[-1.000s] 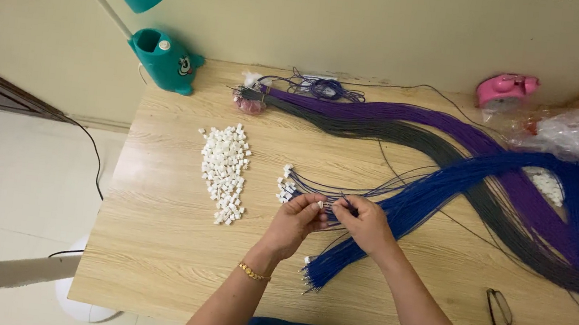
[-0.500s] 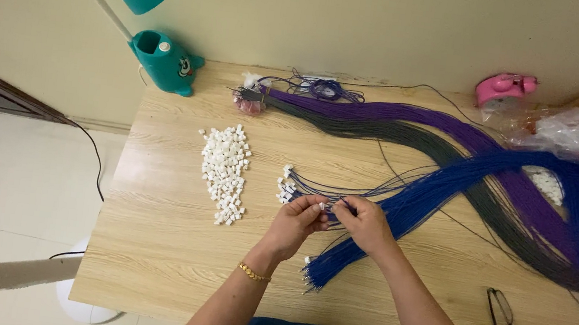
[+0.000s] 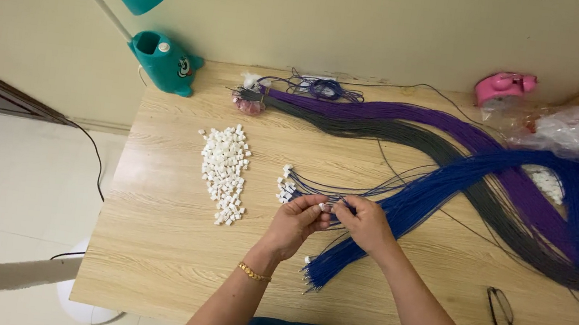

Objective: The person is manually attaching small white plastic connectors to the ends of bundles of blue electrical wires.

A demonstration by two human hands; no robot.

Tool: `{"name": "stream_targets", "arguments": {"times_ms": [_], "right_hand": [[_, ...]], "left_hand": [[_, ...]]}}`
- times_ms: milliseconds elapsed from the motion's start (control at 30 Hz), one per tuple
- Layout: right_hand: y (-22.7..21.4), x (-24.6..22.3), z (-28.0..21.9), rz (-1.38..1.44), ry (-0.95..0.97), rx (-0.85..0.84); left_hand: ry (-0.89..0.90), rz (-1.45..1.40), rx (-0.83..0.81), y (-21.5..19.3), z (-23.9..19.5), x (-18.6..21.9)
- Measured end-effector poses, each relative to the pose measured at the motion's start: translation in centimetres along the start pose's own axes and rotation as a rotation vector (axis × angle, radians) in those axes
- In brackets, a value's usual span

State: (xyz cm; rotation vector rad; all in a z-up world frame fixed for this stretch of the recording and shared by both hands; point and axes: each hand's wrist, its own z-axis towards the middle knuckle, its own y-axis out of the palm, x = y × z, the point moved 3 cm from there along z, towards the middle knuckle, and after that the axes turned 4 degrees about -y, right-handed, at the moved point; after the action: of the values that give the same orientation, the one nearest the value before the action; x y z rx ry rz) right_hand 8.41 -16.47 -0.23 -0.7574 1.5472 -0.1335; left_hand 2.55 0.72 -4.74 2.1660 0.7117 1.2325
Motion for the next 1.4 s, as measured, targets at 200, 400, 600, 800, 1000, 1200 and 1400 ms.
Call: {"name": "stream_targets", "arguments": {"times_ms": [200, 400, 600, 800, 1000, 1200, 1400], "right_hand": [[0.1, 0.3, 0.1, -0.041, 0.023, -0.014], [0.2, 0.5, 0.2, 0.047, -0.060, -0.005], [0.3, -0.3, 0.0, -0.093, -0.060, -0.001], [0.3, -1.4, -0.2, -0.173, -0.075, 0.089], [0.5, -1.0, 0.0, -0.164, -0.083, 0.075], [0.3, -2.0, 0.0, 0.071, -0.008, -0.042], [0.4, -1.4, -0.1, -0.023, 0.018, -0.053]], "left_hand": [[0.011, 0.030, -0.014, -0.1, 0.0, -0.1], [-0.020, 0.065, 0.031, 0.4, -0.2, 0.3], [0.018, 0.276, 0.110, -0.5, 0.5, -0.2], [0.096, 0.359, 0.132, 0.9, 0.0, 0.8], [0.128, 0.479, 0.166, 1.5, -0.3, 1.3], [0.075, 0.393, 0.134, 0.6, -0.1, 1.1], [0.137, 0.515, 0.148, 1.7, -0.6, 1.6]]}}
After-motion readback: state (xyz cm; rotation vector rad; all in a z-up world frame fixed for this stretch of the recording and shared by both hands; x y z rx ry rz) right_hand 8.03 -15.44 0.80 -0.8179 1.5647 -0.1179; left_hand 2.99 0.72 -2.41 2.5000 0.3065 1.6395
